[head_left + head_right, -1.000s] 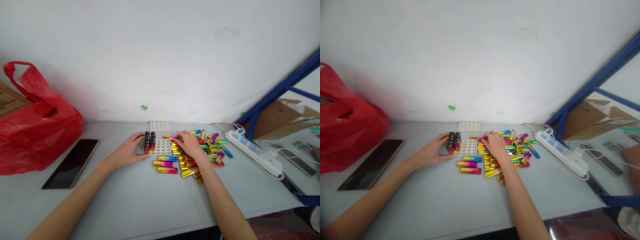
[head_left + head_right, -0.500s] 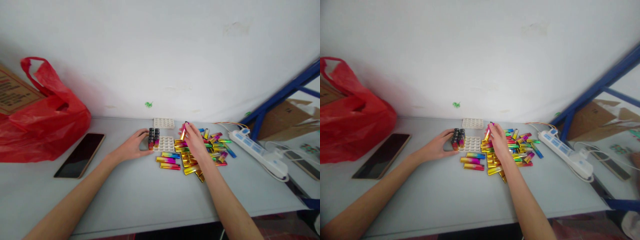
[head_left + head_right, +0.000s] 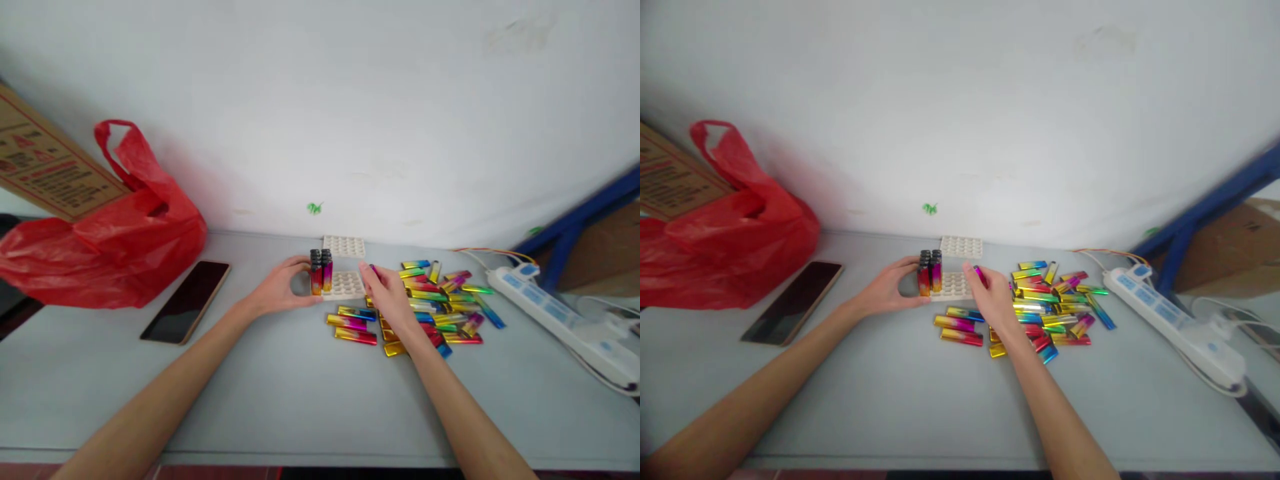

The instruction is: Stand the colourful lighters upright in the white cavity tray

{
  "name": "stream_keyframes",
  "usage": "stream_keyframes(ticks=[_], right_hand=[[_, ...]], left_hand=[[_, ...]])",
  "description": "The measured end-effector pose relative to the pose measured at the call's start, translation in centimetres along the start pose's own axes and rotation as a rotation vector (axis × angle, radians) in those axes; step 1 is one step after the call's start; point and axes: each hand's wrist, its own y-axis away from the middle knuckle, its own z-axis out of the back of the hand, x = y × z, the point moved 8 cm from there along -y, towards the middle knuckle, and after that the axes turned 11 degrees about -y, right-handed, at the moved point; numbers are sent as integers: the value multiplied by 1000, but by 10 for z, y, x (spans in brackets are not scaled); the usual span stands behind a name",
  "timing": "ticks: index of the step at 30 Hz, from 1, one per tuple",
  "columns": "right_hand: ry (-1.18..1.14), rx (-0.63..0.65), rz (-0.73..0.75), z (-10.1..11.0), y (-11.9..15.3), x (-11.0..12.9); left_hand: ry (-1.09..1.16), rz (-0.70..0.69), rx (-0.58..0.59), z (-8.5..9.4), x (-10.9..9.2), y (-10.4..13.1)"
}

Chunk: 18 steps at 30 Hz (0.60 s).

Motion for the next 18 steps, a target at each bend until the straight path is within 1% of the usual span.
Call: stream_keyframes(ticks=[3,7,12,18], right_hand=[[145,-52,62,2,4,7],[244,-117,93,1,7,15],[241,-76,101,-6,9,19],[280,-81,138,-9,12,23]], left_hand=[[20,10,-4,3,-1,0],[27,28,4,5,-3,-1],[45,43,25,7,-4,-2],[32,54,19,6,-1,-1]])
